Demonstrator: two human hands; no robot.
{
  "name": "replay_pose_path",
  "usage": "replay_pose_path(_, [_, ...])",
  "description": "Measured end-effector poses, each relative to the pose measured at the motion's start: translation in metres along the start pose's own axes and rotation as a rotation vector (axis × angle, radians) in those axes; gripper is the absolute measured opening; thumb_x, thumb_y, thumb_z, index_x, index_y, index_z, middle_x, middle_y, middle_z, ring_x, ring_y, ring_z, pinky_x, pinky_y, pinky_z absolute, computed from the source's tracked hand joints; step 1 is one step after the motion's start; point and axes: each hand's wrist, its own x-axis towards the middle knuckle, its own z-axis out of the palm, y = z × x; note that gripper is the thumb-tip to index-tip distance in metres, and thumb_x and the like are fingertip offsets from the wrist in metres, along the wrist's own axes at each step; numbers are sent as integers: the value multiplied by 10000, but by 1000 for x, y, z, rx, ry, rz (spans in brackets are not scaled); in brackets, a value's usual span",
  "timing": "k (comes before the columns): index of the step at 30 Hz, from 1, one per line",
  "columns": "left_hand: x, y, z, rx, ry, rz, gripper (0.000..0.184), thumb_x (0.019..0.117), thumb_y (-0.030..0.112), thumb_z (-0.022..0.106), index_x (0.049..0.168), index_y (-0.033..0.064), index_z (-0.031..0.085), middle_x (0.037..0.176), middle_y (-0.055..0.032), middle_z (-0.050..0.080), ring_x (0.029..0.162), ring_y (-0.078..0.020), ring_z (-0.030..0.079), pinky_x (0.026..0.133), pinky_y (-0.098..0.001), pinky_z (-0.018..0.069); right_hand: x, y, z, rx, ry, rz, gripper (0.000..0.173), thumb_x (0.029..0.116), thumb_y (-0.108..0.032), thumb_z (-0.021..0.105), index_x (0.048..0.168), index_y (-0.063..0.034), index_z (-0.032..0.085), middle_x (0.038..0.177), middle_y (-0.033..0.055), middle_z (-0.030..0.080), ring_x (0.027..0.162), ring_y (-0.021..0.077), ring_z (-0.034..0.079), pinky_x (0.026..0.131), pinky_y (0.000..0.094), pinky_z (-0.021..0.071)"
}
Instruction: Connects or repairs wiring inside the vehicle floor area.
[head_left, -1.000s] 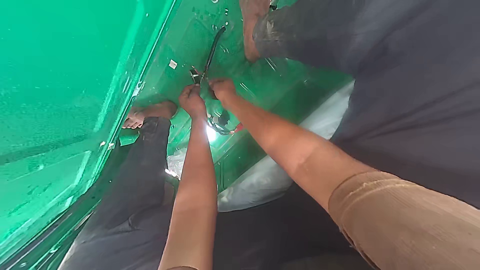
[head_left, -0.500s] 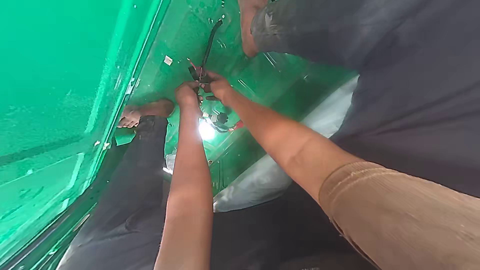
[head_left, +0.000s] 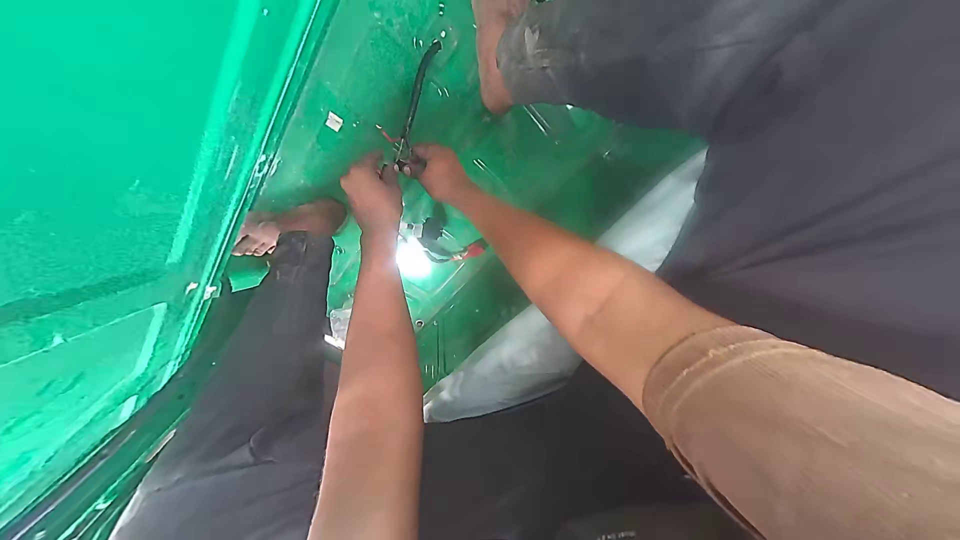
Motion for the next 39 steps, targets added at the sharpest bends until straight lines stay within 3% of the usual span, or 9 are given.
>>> replay_pose_path(2, [-1,0,7,77,17,55,307,1040,236,526,1231,116,734,1208,-201,685,1192,-357,635,1059,-529,481,-5,-3,-2,18,10,57,186,1001,-245,670,1073,-86,735,1051,86,721,1006,214,673,919,450,535])
replay_pose_path(7, [-3,5,17,120,36,63,287,1040,218,518,1196,125,741,1235,-154,673,1153,-332,659,980,-543,535,-16,-9,-14,-33,-16,130,193,1011,-240,644,1093,-104,753,1124,90,717,1077,232,662,955,468,523])
replay_pose_path(10, [-6,-2,21,92,102,124,290,1044,210,509,1163,106,752,1184,-145,693,1109,-311,675,975,-498,538,-22,-9,-13,86,-11,197,186,1007,-247,658,1073,-100,751,1021,76,715,907,196,675,840,433,554])
replay_pose_path(16, [-9,-20,26,-9,131,144,319,1053,186,475,1215,89,732,1226,-200,651,1144,-325,644,1020,-468,512,-31,-11,-14,612,-78,296,298,1014,-101,649,1312,-91,647,1131,149,673,853,218,685,752,401,608])
replay_pose_path(19, [-8,-22,29,-70,113,56,325,1053,226,474,1197,81,727,1201,-195,674,1186,-330,623,1064,-497,460,-23,-19,-19,577,-78,208,379,1013,-43,617,1378,-141,625,1119,125,686,831,204,671,685,374,583])
replay_pose_path(25, [-8,-14,23,-292,118,-194,535,997,258,599,1503,105,516,1065,-121,731,952,-247,699,920,-486,539,-6,-20,3,685,44,323,234,946,-189,764,1157,-91,738,1097,97,715,861,227,694,693,416,601])
replay_pose_path(30, [-6,-10,32,-780,43,-451,211,972,199,648,1092,42,723,917,-52,743,707,-144,684,641,-343,582,5,-14,16,559,144,451,326,847,-285,857,1082,-92,738,1034,117,721,917,259,693,763,477,587])
replay_pose_path(35, [-7,0,34,-1101,161,-517,245,938,58,658,1169,-23,648,970,-94,694,819,-162,666,755,-321,578,14,-13,19,611,130,461,458,824,-334,866,1192,-115,705,1165,132,681,1092,291,649,862,543,566])
replay_pose_path(39, [-5,3,39,-1164,157,-588,228,893,24,671,1120,4,668,973,-93,664,817,-168,631,733,-335,559,12,-18,20,848,-61,483,423,935,-301,762,1329,-188,656,1313,99,650,1202,282,629,932,549,553])
